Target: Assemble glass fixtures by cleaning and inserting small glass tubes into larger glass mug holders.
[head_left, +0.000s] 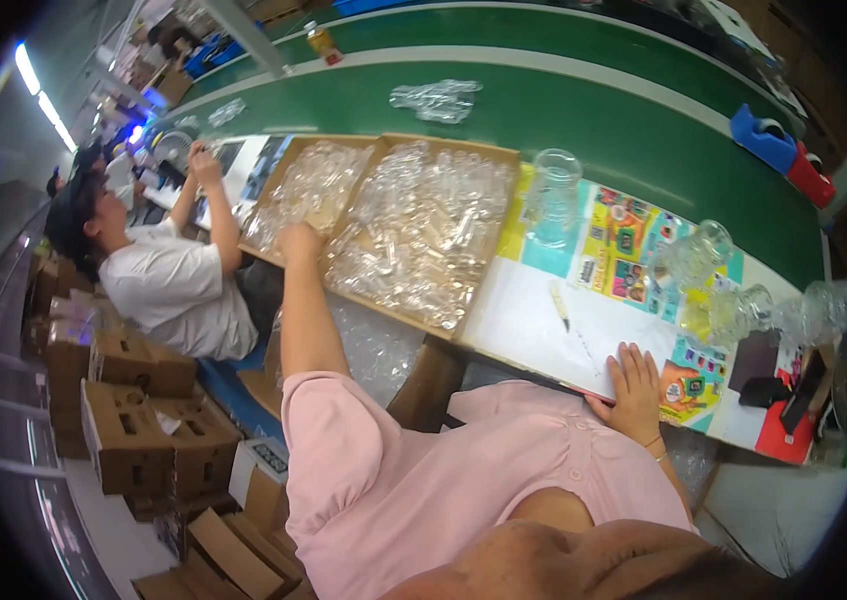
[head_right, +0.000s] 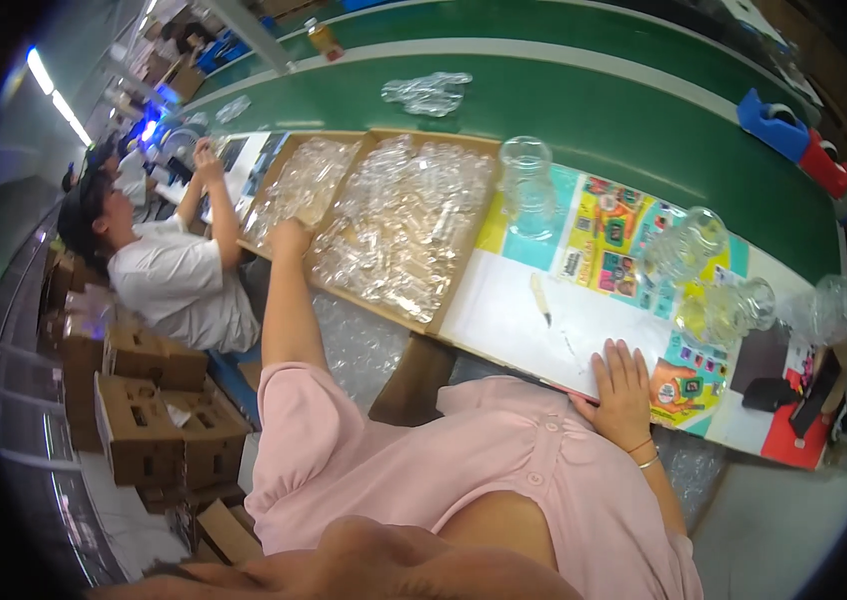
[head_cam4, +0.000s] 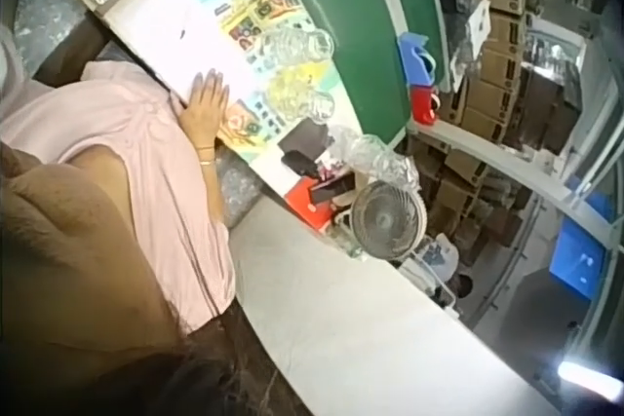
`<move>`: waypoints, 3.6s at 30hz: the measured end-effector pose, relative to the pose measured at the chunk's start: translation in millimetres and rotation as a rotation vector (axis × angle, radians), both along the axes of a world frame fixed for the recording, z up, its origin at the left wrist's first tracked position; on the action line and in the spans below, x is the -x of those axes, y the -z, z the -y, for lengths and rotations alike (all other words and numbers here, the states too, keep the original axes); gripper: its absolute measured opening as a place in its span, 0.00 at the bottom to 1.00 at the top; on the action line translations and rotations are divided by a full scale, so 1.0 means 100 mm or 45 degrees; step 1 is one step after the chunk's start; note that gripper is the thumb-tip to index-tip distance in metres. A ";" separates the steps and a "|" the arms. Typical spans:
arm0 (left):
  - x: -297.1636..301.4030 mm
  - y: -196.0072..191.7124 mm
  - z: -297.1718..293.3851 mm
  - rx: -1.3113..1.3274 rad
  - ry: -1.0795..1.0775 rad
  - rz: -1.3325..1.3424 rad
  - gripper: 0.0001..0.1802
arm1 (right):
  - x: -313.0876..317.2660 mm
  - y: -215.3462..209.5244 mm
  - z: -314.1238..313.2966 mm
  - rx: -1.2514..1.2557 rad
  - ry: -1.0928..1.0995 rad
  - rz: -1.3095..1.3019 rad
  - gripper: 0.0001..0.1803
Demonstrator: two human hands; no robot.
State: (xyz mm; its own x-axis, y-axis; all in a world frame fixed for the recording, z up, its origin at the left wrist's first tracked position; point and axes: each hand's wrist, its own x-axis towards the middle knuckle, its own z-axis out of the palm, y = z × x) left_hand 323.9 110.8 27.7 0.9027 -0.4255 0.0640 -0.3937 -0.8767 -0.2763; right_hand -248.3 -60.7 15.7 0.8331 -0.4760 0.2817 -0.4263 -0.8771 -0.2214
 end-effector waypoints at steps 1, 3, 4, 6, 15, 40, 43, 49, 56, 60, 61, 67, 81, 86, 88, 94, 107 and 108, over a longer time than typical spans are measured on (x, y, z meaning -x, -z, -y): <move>-0.18 0.12 0.06 -0.062 -0.017 -0.055 0.22 | -0.02 0.01 0.00 -0.019 -0.022 -0.004 0.34; -0.25 0.28 0.30 0.270 0.029 0.007 0.24 | 0.00 0.03 0.01 -0.056 0.010 -0.036 0.34; -1.04 0.73 -1.05 0.235 0.253 0.514 0.23 | 0.00 -0.04 0.06 -0.075 -0.169 0.026 0.35; -0.94 0.51 -0.36 -0.157 0.288 0.534 0.23 | 0.00 0.04 0.06 -0.071 -0.069 -0.028 0.33; 1.87 -1.06 0.61 1.444 0.891 -0.570 0.14 | 0.29 -0.02 0.05 -0.105 -0.053 0.087 0.31; 4.04 -0.43 0.83 1.820 0.946 -1.721 0.11 | 2.34 0.15 1.28 -0.766 0.574 0.688 0.39; 4.18 -0.59 0.90 1.770 0.907 -1.846 0.15 | 2.18 0.14 1.05 -0.604 0.628 0.861 0.31; 4.24 -0.59 0.92 1.858 0.940 -2.182 0.16 | 1.57 -0.29 0.31 -1.128 0.214 1.410 0.30; 4.23 -0.67 0.80 1.828 0.968 -2.249 0.15 | 1.21 -0.51 -0.09 -1.479 -0.010 0.968 0.43; 4.24 -0.66 0.77 1.934 1.004 -2.230 0.15 | 0.99 -0.88 -0.18 -1.500 -0.165 0.806 0.44; 4.23 -0.64 0.79 1.983 1.069 -2.179 0.16 | 0.92 -0.97 -0.16 -1.580 -0.191 0.747 0.42; 4.11 -0.62 0.87 1.971 1.092 -2.162 0.17 | 0.76 -1.20 -0.01 -1.520 -0.330 0.488 0.37; 4.07 -0.55 0.92 2.057 0.833 -2.286 0.18 | 0.71 -1.22 0.50 -0.864 0.019 1.390 0.29; 4.07 -0.56 0.90 2.020 0.804 -2.284 0.18 | 0.73 -1.06 0.47 -0.973 0.086 1.390 0.32; 4.08 -0.53 0.90 2.050 0.820 -2.256 0.18 | 0.71 -1.10 0.49 -0.970 0.131 1.466 0.35; 4.18 -0.56 0.86 2.023 0.956 -2.179 0.18 | 0.66 -1.24 0.61 -1.306 -0.288 1.988 0.32; 4.33 -0.60 0.76 1.936 0.973 -2.192 0.19 | 0.41 -1.16 0.36 -1.630 0.176 2.322 0.26; 4.34 -0.59 0.74 1.942 0.997 -2.188 0.19 | 0.39 -1.15 0.29 -1.598 0.089 2.243 0.27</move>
